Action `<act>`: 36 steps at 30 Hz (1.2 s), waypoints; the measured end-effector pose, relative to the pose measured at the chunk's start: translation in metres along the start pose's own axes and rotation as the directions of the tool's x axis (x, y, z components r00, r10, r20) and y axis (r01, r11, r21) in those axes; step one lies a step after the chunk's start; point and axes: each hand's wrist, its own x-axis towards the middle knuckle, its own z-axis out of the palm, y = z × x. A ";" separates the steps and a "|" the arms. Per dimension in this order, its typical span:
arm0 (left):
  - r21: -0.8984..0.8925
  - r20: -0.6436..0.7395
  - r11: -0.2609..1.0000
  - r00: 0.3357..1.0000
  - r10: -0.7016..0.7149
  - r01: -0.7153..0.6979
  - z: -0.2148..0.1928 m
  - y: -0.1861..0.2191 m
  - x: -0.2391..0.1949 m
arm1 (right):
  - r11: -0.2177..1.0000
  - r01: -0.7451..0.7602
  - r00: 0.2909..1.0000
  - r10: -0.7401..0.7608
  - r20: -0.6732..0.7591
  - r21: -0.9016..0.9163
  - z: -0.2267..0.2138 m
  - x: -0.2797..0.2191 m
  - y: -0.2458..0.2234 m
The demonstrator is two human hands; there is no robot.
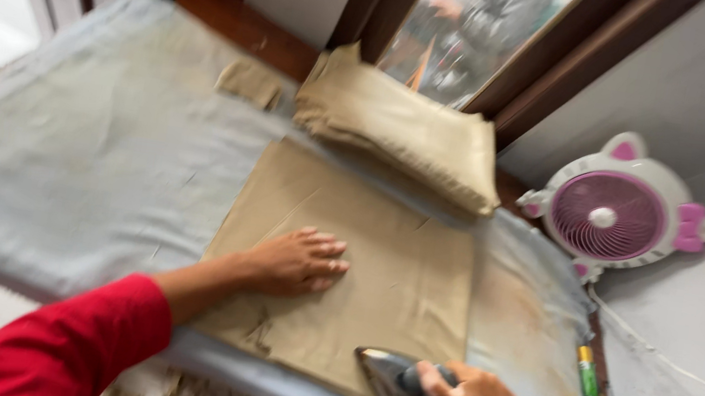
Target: The person irons a large piece of beige fabric on a table, smoothing it with an iron. They then fold the fabric and iron smaller pieces, stacking them on the table.
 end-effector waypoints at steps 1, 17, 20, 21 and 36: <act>-0.029 0.010 0.999 0.999 -0.031 0.031 0.000 0.003 0.000 | 1.000 0.009 0.999 -0.008 0.037 -0.022 0.001 -0.002 -0.002; -0.201 0.190 0.961 0.970 -0.153 0.191 -0.016 -0.021 -0.008 | 0.885 0.431 0.884 -0.453 -0.112 -0.175 0.023 -0.039 -0.132; -0.185 0.239 0.961 0.958 -0.161 0.207 -0.023 -0.019 -0.011 | 0.911 0.373 0.924 -0.383 -0.021 -0.178 0.019 -0.039 -0.117; -0.177 0.286 0.959 0.944 -0.165 0.221 -0.026 -0.019 -0.012 | 0.930 0.317 0.948 -0.315 0.040 -0.185 0.017 -0.039 -0.109; -0.343 0.519 0.901 0.853 -0.053 0.265 -0.059 -0.015 -0.014 | 0.918 0.336 0.933 -0.355 -0.057 -0.210 0.026 -0.029 -0.108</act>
